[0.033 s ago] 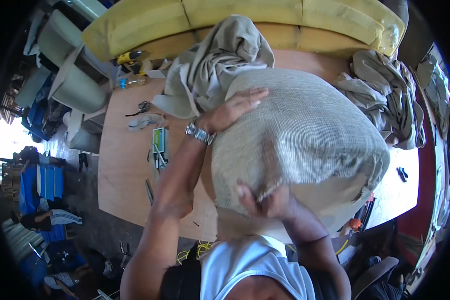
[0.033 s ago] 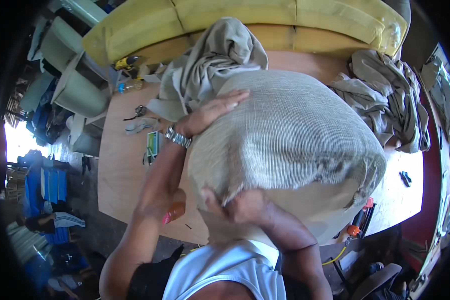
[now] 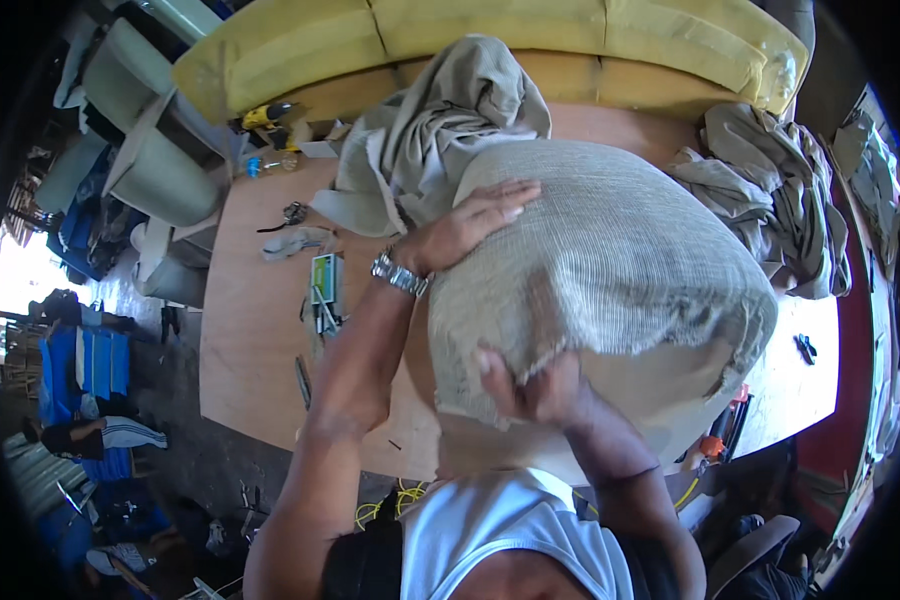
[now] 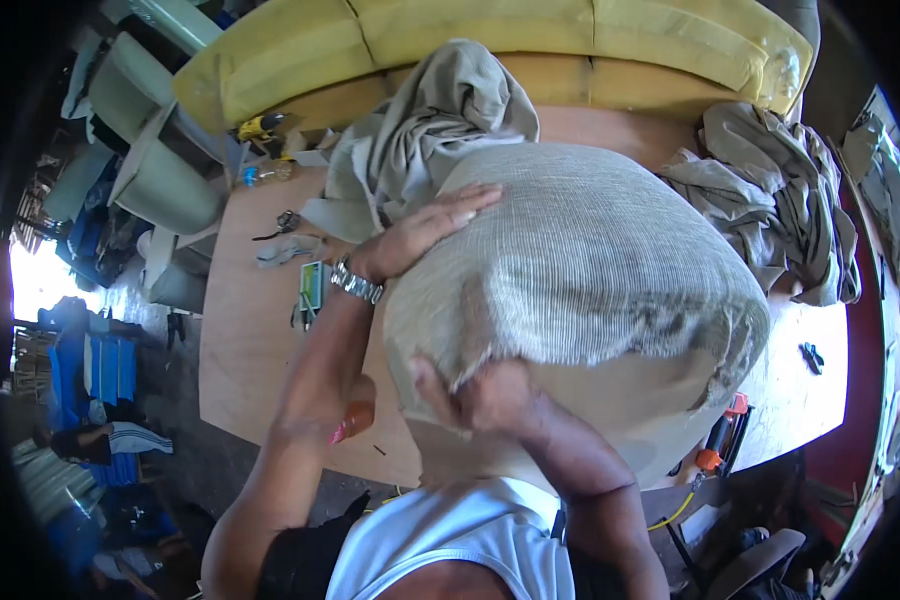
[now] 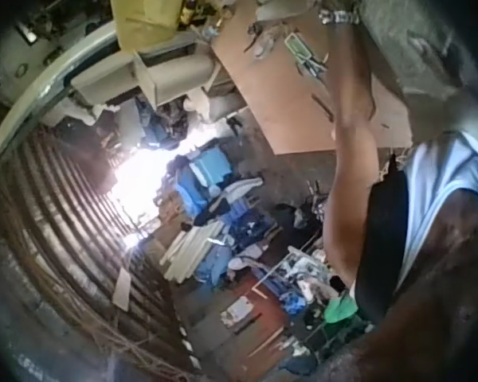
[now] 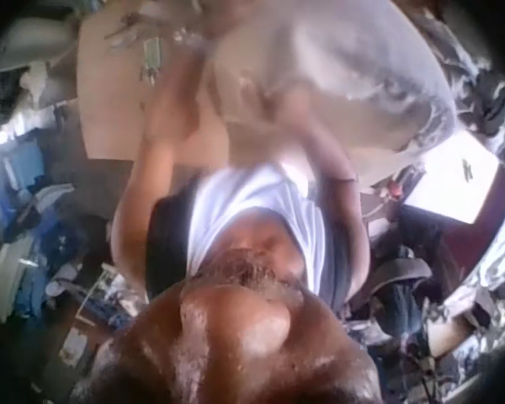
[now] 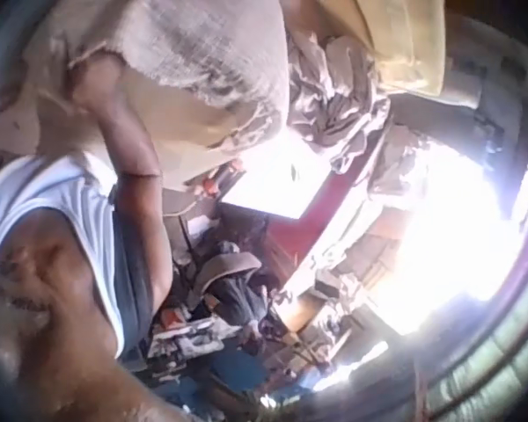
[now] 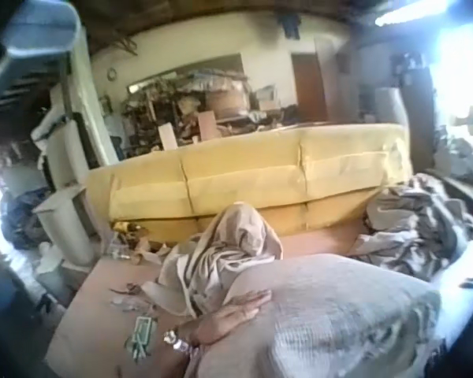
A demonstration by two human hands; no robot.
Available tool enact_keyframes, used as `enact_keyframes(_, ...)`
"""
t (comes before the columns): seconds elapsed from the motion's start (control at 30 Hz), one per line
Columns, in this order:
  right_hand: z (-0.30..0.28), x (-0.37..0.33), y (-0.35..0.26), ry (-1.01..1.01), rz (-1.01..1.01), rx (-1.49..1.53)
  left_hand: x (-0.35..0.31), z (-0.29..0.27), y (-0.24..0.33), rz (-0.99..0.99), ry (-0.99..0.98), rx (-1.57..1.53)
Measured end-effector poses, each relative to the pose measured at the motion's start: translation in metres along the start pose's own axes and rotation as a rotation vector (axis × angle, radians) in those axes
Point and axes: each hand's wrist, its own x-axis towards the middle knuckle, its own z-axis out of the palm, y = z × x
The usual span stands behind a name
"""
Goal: The person attaches a piece of fabric to a curved wooden furniture component using a staple gun. They repeatedly pull the fabric taut and fire staples along the edge to secure it.
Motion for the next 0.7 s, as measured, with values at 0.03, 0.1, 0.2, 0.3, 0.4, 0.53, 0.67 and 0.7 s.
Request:
enact_keyframes(0.03,0.000,0.007,-0.003,0.007,0.181,0.150,-0.009,0.005,0.022,-0.004,0.011,0.001)
enact_keyframes(0.1,-0.002,0.023,-0.010,0.011,0.535,0.452,-0.022,0.013,0.055,-0.005,0.034,-0.008)
enact_keyframes(0.2,-0.007,0.037,-0.017,-0.016,0.595,0.360,-0.041,0.020,0.059,-0.009,0.155,-0.037)
enact_keyframes(0.3,-0.003,0.021,-0.031,-0.081,0.813,0.435,-0.048,0.025,0.070,0.005,0.186,-0.016)
enact_keyframes(0.4,-0.004,0.013,-0.036,-0.213,1.022,0.483,-0.053,0.027,0.074,0.015,0.164,0.011)
enact_keyframes(0.53,-0.010,0.006,-0.037,-0.104,1.041,0.593,-0.048,0.018,0.081,0.030,0.096,0.081)
enact_keyframes(0.67,-0.012,0.008,-0.032,-0.257,1.175,0.720,-0.053,0.020,0.072,-0.057,0.068,0.041)
enact_keyframes(0.7,-0.017,0.003,-0.034,-0.210,1.064,0.705,-0.055,0.025,0.084,-0.135,0.105,-0.046)
